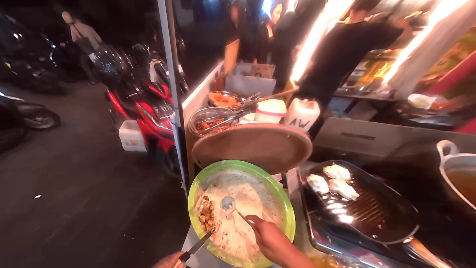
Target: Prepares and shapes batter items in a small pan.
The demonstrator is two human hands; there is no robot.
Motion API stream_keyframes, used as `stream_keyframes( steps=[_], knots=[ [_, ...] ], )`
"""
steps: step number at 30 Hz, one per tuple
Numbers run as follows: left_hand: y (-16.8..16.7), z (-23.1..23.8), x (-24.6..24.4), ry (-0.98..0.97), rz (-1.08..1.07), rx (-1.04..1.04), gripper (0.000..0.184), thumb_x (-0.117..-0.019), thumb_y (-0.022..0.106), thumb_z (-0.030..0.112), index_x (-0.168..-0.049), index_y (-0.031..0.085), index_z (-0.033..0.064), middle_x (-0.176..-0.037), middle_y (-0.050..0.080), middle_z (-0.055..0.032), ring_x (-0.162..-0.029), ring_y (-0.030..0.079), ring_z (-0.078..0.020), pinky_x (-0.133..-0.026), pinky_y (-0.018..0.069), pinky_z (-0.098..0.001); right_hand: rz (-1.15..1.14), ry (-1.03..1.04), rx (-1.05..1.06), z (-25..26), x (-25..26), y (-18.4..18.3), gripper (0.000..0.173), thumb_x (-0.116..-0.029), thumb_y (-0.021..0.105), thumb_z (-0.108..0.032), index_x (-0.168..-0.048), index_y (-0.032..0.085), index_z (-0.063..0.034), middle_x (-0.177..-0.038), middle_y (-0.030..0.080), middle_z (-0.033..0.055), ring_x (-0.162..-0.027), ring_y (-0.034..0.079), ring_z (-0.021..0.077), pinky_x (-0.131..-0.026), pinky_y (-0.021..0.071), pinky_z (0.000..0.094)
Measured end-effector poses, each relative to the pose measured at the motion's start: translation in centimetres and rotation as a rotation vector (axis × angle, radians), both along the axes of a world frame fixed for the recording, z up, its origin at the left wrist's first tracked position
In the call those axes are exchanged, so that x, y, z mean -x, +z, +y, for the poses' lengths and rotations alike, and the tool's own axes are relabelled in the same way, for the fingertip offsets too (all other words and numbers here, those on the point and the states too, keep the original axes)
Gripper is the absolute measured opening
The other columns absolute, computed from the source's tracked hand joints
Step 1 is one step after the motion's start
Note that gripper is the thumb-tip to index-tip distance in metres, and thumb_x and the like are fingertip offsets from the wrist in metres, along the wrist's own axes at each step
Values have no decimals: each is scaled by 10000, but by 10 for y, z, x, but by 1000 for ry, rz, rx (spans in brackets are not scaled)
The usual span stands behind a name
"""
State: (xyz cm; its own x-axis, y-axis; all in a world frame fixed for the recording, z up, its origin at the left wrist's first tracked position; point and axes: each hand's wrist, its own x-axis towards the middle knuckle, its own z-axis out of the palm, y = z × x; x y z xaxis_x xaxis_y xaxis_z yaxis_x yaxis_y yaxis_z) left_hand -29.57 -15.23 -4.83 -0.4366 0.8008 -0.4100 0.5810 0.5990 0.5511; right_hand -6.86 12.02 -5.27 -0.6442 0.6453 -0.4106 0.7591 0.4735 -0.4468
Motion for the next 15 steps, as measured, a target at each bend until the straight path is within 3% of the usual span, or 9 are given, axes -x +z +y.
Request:
stream_keyframes(
  steps=[2, 8, 12, 15],
  knots=[
    [4, 6, -3, -22, 66, 37, 502, -1069, 426, 500, -1442, 597, 212, -1360, 668, -56, -1256, 635, -232, -1095, 471, -525, -33, 20, -15, 12, 35, -2, 427, -1069, 416, -227, -1483, 520, -210, -1137, 716, 171, -1060, 701, 357, -922, 555, 578],
    [8, 13, -24, 12, 173, 146, 477, -1069, 405, 467, -1445, 595, 241, -1360, 671, -46, -1246, 643, -259, -1057, 491, -550, -267, 66, -124, 32, 100, -8, 493, -963, 508, -97, -1439, 553, -217, -1238, 689, 185, -1125, 686, 390, -885, 569, 610],
    [8, 10, -38, 45, 245, 161, 484, -1070, 392, 457, -1436, 600, 218, -1335, 683, -72, -1197, 670, -300, -998, 524, -566, -333, 134, -125, 4, 96, -18, 480, -984, 498, -99, -1449, 557, -199, -1232, 682, 224, -1116, 681, 427, -874, 567, 625],
    [5, 8, -40, 59, 229, 161, 478, -1072, 381, 450, -1415, 615, 211, -1316, 692, -69, -1181, 677, -297, -981, 533, -566, -279, 189, -72, -19, 61, -22, 464, -1014, 468, -151, -1458, 560, -250, -1175, 704, 219, -1085, 691, 426, -871, 560, 641]
  ],
)
